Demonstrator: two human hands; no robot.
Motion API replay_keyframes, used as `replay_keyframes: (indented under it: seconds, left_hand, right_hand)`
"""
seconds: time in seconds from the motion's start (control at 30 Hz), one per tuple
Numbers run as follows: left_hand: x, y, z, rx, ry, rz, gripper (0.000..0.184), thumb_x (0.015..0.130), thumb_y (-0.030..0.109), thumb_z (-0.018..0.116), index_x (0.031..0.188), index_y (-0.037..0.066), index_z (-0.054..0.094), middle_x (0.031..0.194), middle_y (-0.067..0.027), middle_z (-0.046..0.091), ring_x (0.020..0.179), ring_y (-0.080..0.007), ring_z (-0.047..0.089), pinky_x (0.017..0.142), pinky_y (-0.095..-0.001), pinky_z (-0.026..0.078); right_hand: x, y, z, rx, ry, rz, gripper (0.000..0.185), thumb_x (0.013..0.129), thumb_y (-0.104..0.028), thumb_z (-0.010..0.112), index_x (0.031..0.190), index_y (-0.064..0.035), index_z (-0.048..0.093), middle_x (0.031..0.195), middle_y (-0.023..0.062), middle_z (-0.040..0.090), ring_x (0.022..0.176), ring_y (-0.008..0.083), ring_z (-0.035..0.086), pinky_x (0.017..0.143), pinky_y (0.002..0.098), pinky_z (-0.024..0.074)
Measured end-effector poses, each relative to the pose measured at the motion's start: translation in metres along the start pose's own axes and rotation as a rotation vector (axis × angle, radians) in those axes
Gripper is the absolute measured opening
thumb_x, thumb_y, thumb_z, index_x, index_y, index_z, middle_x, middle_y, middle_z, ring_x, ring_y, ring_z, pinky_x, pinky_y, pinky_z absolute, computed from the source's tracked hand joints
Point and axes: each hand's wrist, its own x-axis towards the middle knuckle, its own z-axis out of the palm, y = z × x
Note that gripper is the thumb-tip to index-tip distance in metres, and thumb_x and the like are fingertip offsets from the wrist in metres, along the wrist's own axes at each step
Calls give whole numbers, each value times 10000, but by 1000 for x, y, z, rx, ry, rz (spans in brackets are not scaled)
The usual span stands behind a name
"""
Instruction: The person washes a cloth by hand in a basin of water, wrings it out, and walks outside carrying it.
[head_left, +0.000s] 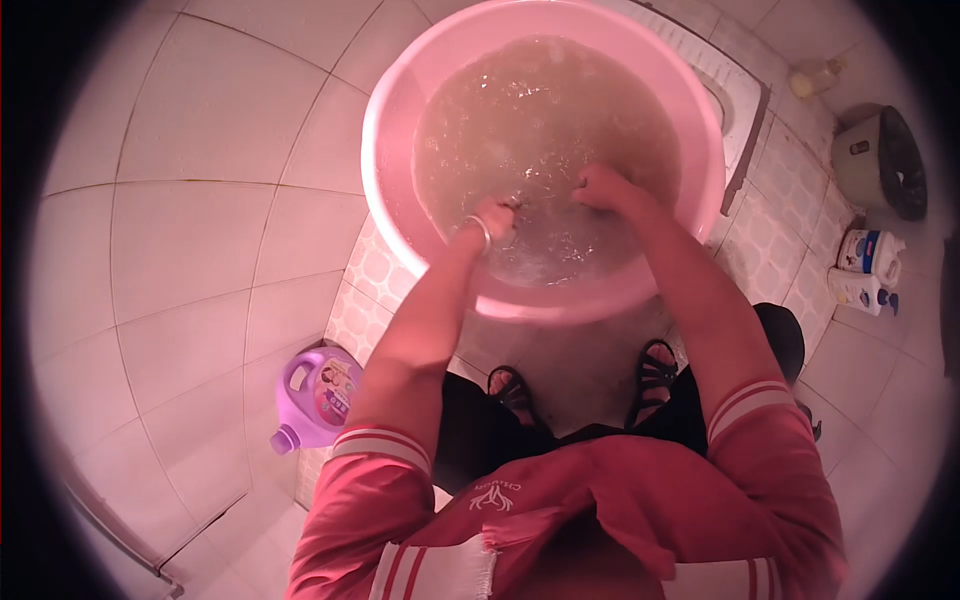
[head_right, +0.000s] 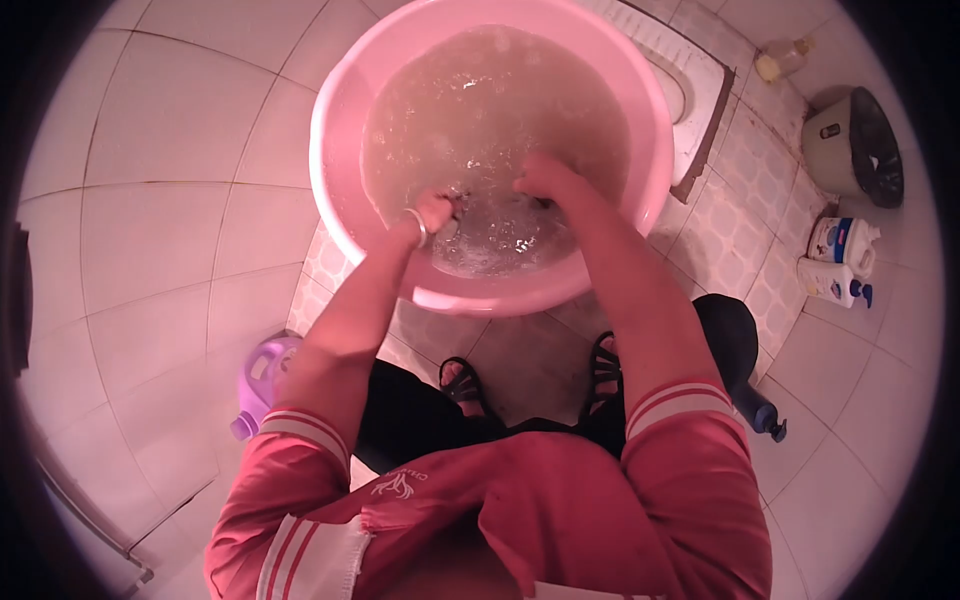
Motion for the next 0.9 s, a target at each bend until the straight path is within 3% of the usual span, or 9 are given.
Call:
replay_keyframes:
  seconds: [0.03, 0.13, 0.2, 0.37, 0.43, 0.63, 0.73, 0.83, 0.9]
  left_hand:
    - [-7, 4, -15, -431, -27, -73, 233, 861, 189, 561, 1055, 87, 639, 884, -124, 682, 867, -203, 649, 807, -362, 507]
    - [-11, 1, -53, -886, -72, 60, 181, 893, 144, 543, 1037, 64, 619, 849, -66, 670, 798, -157, 641, 744, -326, 513]
    - [-30, 16, -69, -905, -90, 149, 187, 894, 146, 550, 1042, 46, 607, 863, -61, 667, 797, -156, 636, 735, -308, 504]
    - [-70, 76, -80, -529, -21, 500, 215, 903, 154, 549, 1092, 58, 586, 936, -43, 657, 880, -137, 616, 804, -251, 480]
    - [-56, 76, -81, -472, -79, 462, 215, 907, 146, 541, 1101, 61, 578, 956, -40, 648, 877, -133, 611, 800, -248, 477]
    - [-26, 53, -34, -725, -80, 189, 269, 925, 173, 502, 1167, 67, 548, 1056, -43, 601, 957, -151, 570, 828, -298, 471]
    - [-30, 37, -15, -883, -225, -216, 694, 884, 416, 543, 1369, -24, 313, 1302, -178, 456, 1109, -355, 507, 914, -477, 444]
    - [-52, 62, -17, -1320, -432, -522, 848, 869, 502, 533, 1396, -67, 191, 1346, -232, 384, 1173, -421, 449, 968, -523, 404]
    - [-50, 59, -17, -1355, -499, -413, 943, 855, 536, 543, 1398, -102, 111, 1364, -285, 334, 1229, -445, 389, 1018, -497, 378]
  right_hand:
    - [1, 7, 4, 6, 0, -9, 262, 751, -255, 629, 912, -50, 605, 785, 127, 636, 745, 258, 624, 687, 369, 487]
    - [7, -6, 4, 190, 227, -9, 311, 794, -296, 595, 829, 13, 586, 782, 142, 633, 714, 252, 600, 710, 360, 484]
    - [8, -39, -24, 775, 168, -114, 279, 869, -287, 542, 897, -12, 578, 839, 113, 639, 777, 214, 599, 750, 354, 475]
    - [-19, -130, -101, 1308, 205, -182, 374, 898, -329, 543, 1101, -14, 552, 991, 116, 623, 876, 201, 576, 798, 318, 457]
    - [-23, -135, -112, 639, 278, -147, 415, 887, -355, 564, 1126, -15, 570, 973, 132, 631, 868, 206, 584, 799, 332, 460]
    - [-5, -39, -41, 305, 41, -39, 322, 879, -307, 560, 988, -11, 621, 962, 196, 626, 918, 273, 610, 800, 373, 471]
    - [-24, -20, -6, -28, 250, -12, 268, 882, -260, 523, 959, -24, 623, 982, 216, 614, 951, 320, 600, 794, 403, 479]
    - [-32, -66, -21, 36, 315, -204, 244, 877, -235, 494, 908, -31, 625, 949, 197, 611, 949, 348, 585, 812, 435, 464]
    - [-35, -115, -50, -111, 192, -341, 234, 859, -223, 485, 918, -53, 634, 978, 163, 612, 966, 323, 597, 811, 442, 479]
